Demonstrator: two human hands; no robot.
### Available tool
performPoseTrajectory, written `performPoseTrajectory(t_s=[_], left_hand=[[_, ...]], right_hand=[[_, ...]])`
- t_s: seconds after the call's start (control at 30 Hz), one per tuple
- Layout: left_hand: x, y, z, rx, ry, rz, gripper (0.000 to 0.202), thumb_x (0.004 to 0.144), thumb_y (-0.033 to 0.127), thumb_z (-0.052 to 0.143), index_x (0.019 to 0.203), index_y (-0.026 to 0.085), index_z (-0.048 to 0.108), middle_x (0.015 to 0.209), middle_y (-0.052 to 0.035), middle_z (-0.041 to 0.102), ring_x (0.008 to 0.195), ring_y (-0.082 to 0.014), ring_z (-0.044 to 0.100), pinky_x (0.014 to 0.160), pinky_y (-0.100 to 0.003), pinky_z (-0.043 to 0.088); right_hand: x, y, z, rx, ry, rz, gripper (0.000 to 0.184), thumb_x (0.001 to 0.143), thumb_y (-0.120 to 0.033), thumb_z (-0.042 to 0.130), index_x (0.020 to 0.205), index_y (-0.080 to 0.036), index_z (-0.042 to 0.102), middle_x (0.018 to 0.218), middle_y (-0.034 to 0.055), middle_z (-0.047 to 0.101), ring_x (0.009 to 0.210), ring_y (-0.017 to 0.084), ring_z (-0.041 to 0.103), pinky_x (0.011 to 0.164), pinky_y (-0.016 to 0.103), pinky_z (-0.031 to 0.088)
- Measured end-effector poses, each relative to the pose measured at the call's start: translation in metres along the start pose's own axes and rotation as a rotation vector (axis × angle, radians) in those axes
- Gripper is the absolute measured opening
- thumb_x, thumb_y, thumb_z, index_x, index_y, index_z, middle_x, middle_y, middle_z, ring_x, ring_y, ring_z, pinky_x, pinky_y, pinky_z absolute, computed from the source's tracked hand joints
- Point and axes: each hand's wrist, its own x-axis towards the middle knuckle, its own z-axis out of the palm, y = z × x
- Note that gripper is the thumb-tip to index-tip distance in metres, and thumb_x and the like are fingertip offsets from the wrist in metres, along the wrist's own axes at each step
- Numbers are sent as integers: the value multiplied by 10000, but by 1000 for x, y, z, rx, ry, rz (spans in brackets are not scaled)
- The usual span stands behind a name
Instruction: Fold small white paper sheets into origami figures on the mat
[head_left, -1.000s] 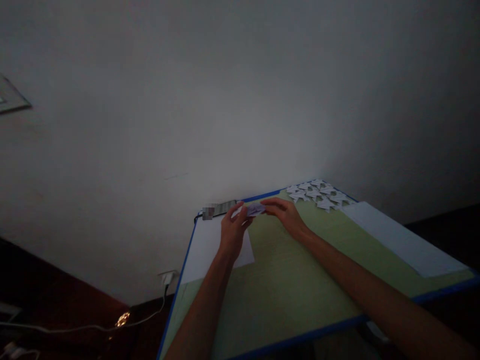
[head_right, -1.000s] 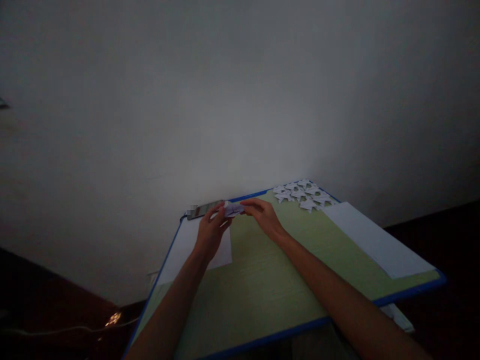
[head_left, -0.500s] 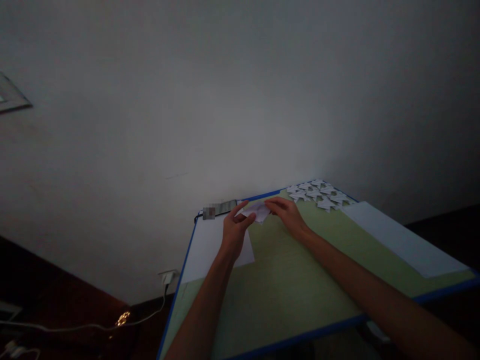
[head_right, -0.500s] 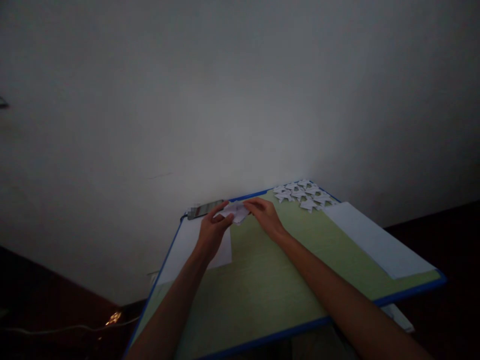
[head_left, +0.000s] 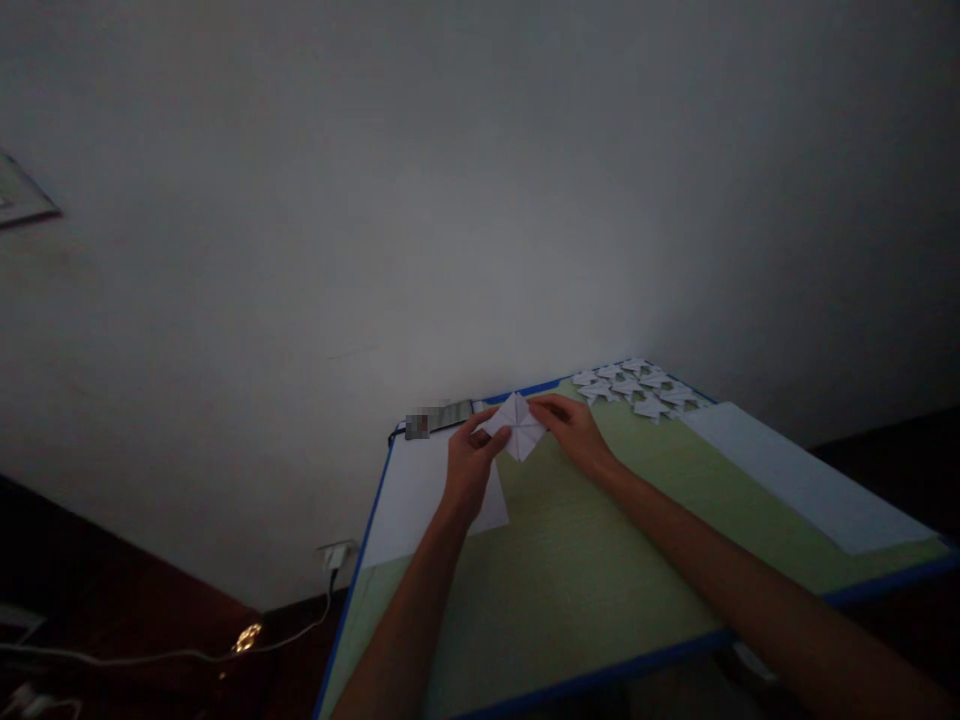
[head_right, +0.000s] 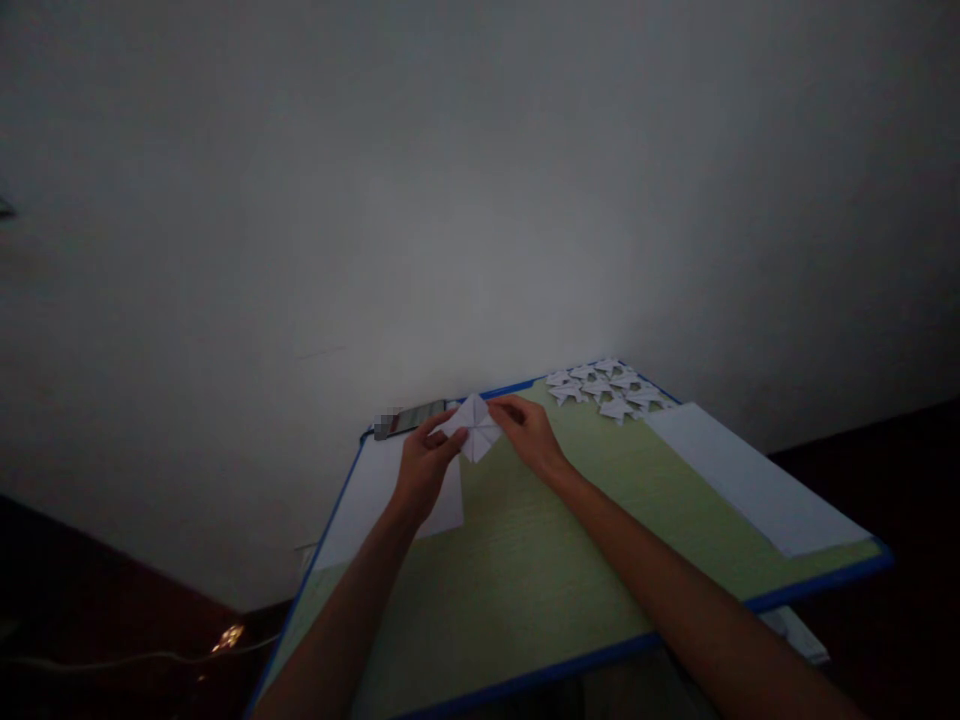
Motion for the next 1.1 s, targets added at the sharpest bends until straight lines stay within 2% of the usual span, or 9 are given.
performPoseTrajectory(t_s=[0.13, 0.3, 0.5, 0.6, 0.73, 0.83, 1.0, 1.1], left_hand=[[0, -1, 1, 36, 34, 10, 549, 667, 377, 866, 1123, 111, 713, 731, -69, 736, 623, -153, 659, 605, -247, 499], [3, -5, 0, 48, 55, 20, 493, 670, 393, 856, 1050, 106, 729, 768, -81, 744, 628, -148, 651, 617, -256, 509], [4, -4, 0, 76, 113, 15, 456, 632, 397, 864, 973, 115, 751, 787, -81, 743, 625, -155, 649, 600, -259, 495], [4, -3, 0, 75, 105, 2, 411, 640, 365, 856, 964, 131, 761, 832, -78, 748, 627, -149, 643, 598, -257, 489], [3, -1, 0, 87, 109, -9, 370, 661, 333, 836, 970, 141, 770, 807, -59, 737, 639, -154, 634, 613, -261, 483], [3, -2, -1, 102, 116, -5, 352, 694, 323, 800, 998, 148, 769, 821, -54, 736, 663, -159, 630, 625, -260, 476], [4, -5, -5, 176, 112, 26, 359, 743, 318, 740, 1067, 164, 752, 928, -69, 735, 722, -172, 629, 630, -254, 471], [3, -7, -4, 189, 155, 32, 471, 757, 361, 754, 1185, 175, 689, 991, -85, 714, 760, -178, 633, 651, -259, 487]], right_hand=[[-1, 1, 1, -19, -25, -6, 228, 809, -368, 679, 925, -187, 758, 941, 60, 764, 860, 205, 678, 810, 339, 523], [-3, 1, 3, -59, -53, -27, 237, 825, -330, 651, 992, -190, 745, 968, 62, 757, 849, 193, 675, 781, 324, 530], [-6, -4, 3, -145, -97, -72, 269, 836, -317, 659, 1078, -212, 717, 1133, 76, 714, 873, 177, 661, 732, 304, 534], [-7, -6, 4, -159, -117, -84, 273, 840, -327, 674, 1082, -204, 704, 1128, 82, 701, 857, 174, 658, 727, 309, 534], [-7, -3, 5, -153, -136, -60, 311, 816, -325, 711, 1100, -200, 688, 1073, 75, 695, 779, 159, 646, 675, 297, 529], [-9, -1, 6, -185, -140, -100, 311, 822, -299, 707, 1118, -209, 680, 1064, 67, 686, 765, 149, 645, 662, 284, 524], [-12, -1, 7, -284, -175, -185, 226, 857, -269, 679, 1071, -199, 665, 1022, 57, 684, 758, 144, 658, 653, 272, 515], [-13, -3, 7, -315, -163, -184, 144, 875, -293, 671, 973, -190, 651, 932, 39, 678, 733, 143, 652, 640, 264, 503]])
